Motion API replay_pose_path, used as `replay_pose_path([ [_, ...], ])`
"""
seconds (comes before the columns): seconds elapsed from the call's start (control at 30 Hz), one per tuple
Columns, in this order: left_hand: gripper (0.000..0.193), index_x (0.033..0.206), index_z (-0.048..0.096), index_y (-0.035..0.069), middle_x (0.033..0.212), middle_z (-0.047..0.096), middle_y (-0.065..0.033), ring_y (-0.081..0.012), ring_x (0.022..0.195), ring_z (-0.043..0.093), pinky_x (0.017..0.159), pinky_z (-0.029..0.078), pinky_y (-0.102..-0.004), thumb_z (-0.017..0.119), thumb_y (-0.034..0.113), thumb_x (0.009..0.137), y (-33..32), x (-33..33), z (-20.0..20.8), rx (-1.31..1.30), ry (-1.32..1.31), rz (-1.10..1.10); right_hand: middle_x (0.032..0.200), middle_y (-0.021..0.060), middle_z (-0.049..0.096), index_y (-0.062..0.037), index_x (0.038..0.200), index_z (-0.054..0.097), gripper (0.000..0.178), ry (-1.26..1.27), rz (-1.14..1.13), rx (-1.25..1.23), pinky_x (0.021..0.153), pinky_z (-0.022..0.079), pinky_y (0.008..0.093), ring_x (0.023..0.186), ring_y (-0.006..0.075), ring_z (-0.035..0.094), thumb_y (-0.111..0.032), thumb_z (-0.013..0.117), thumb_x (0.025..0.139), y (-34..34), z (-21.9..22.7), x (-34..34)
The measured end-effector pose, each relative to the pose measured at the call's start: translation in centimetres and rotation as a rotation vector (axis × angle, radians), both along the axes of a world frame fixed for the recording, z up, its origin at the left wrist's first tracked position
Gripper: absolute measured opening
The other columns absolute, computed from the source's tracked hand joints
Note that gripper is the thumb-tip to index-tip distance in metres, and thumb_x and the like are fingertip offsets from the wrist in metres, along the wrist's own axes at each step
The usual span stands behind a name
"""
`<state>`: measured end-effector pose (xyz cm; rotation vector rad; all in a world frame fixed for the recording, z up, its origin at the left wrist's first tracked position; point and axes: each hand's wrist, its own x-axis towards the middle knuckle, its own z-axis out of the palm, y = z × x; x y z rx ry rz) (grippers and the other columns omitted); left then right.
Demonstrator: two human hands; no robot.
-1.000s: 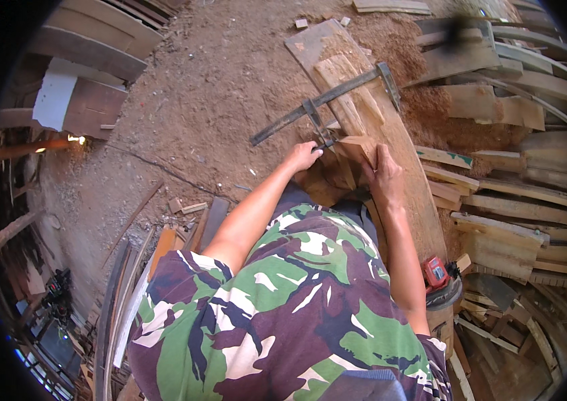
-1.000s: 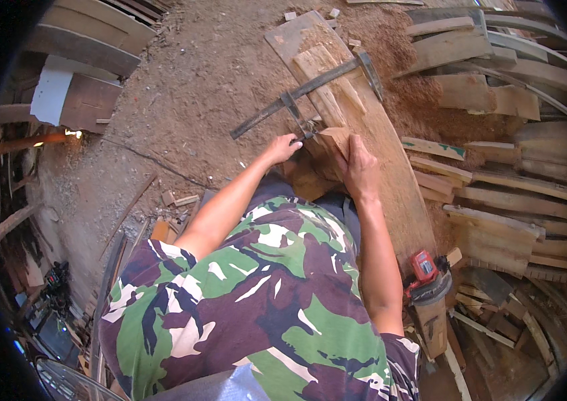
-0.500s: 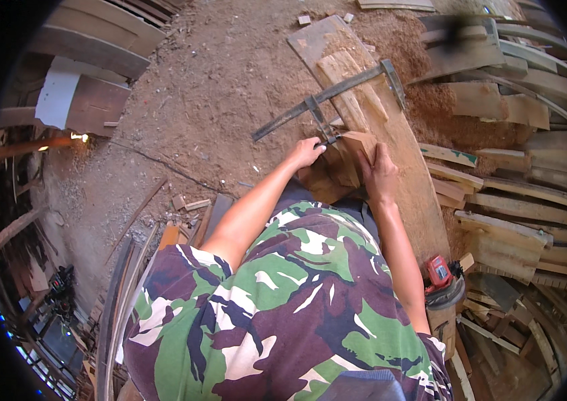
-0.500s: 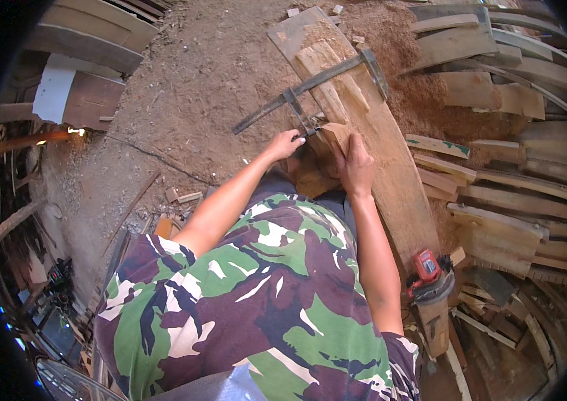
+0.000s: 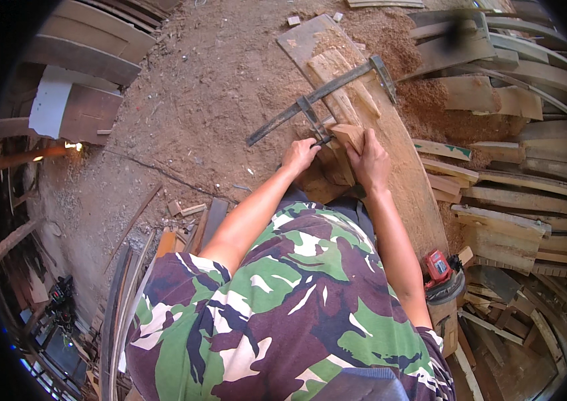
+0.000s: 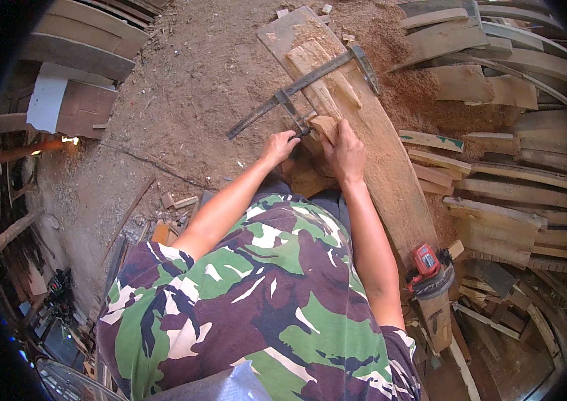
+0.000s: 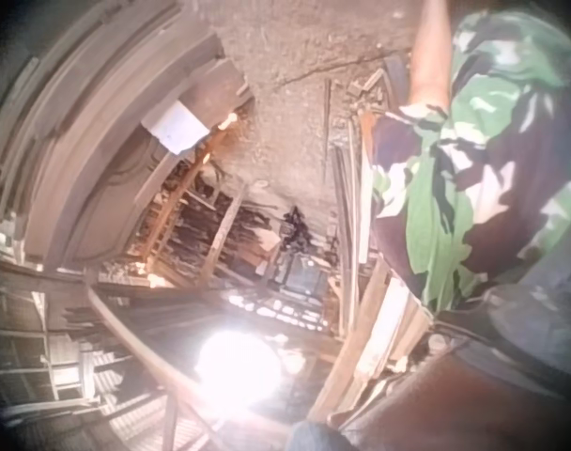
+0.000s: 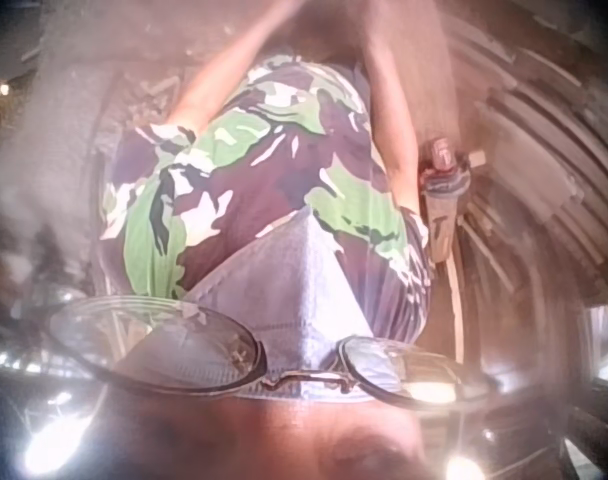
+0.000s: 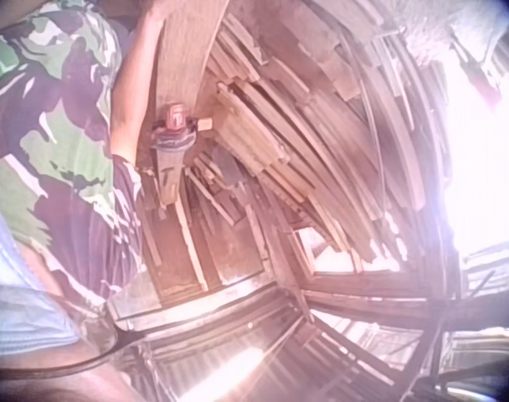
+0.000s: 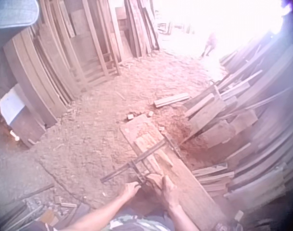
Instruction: The person uses a circular saw to cut a small block of wood that is clamped to a larger beam, then releases the clamp and picks up the wooden pieces.
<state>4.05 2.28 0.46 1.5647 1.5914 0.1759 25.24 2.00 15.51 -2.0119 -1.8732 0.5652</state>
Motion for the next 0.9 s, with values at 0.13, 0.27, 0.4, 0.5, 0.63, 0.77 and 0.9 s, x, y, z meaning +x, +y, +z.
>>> replay_pose_path([
  [0.13,0.03,0.112,0.074,0.015,0.103,0.077,-0.0206,-0.0443,0.098,0.073,0.084,0.058,-0.0572,0.067,0.043,0.101,-0.5,0.3,1.1,0.052,0.039,0.017,0.105,0.0213,0.074,-0.0069,0.12,0.058,0.045,-0.013,0.032,-0.048,0.076,0.059,0.0533,0.093,0.0453,0.073,-0.03,0.082,0.089,0.8,1.0,-0.2],
  [0.27,0.029,0.109,0.073,0.012,0.099,0.077,-0.0207,-0.0441,0.096,0.074,0.083,0.058,-0.0585,0.069,0.039,0.1,-0.6,0.6,2.2,0.078,0.065,0.006,0.109,0.022,0.074,-0.0064,0.124,0.06,0.046,0.004,0.035,-0.071,0.081,0.058,0.0532,0.097,0.0449,0.073,-0.029,0.08,0.09,1.4,1.8,-0.5],
  [0.4,0.026,0.104,0.07,0.007,0.096,0.075,-0.0214,-0.0451,0.096,0.072,0.083,0.056,-0.0567,0.071,0.033,0.099,-1.0,0.6,2.4,0.237,0.061,-0.053,0.11,0.0228,0.074,-0.0063,0.128,0.061,0.048,-0.028,0.059,-0.096,0.084,0.058,0.0536,0.098,0.0449,0.073,-0.029,0.079,0.09,1.7,1.8,-0.5],
  [0.5,0.023,0.1,0.069,0.008,0.092,0.075,-0.0187,-0.0435,0.092,0.072,0.08,0.057,-0.0553,0.072,0.03,0.098,-1.6,0.4,2.8,0.35,0.113,-0.097,0.11,0.0229,0.075,-0.0055,0.124,0.062,0.049,0.002,0.036,-0.104,0.084,0.058,0.0535,0.099,0.0452,0.073,-0.033,0.081,0.088,2.0,2.0,-0.8],
  [0.63,0.021,0.1,0.068,0.009,0.091,0.076,-0.0155,-0.0406,0.09,0.073,0.079,0.056,-0.0544,0.073,0.03,0.097,-1.3,0.4,2.3,0.389,0.151,-0.094,0.111,0.0232,0.076,-0.0049,0.123,0.067,0.053,0.077,-0.022,-0.171,0.086,0.059,0.051,0.102,0.0439,0.074,-0.043,0.082,0.089,3.0,3.0,-1.2],
  [0.77,0.02,0.101,0.068,0.011,0.09,0.075,-0.0135,-0.0375,0.089,0.074,0.079,0.056,-0.0536,0.073,0.03,0.097,-1.4,0.5,2.5,0.422,0.164,-0.099,0.116,0.0219,0.077,-0.0062,0.125,0.069,0.061,0.185,-0.095,-0.132,0.09,0.059,0.049,0.106,0.0408,0.075,-0.054,0.081,0.089,4.4,2.2,-0.6],
  [0.9,0.02,0.101,0.068,0.011,0.089,0.074,-0.0128,-0.0367,0.089,0.073,0.08,0.057,-0.0522,0.074,0.03,0.096,-1.5,0.7,2.8,0.412,0.167,-0.091,0.119,0.0206,0.076,-0.0065,0.124,0.07,0.065,0.181,-0.152,-0.153,0.091,0.058,0.0495,0.108,0.0392,0.075,-0.06,0.079,0.089,5.2,2.1,-1.1],
])
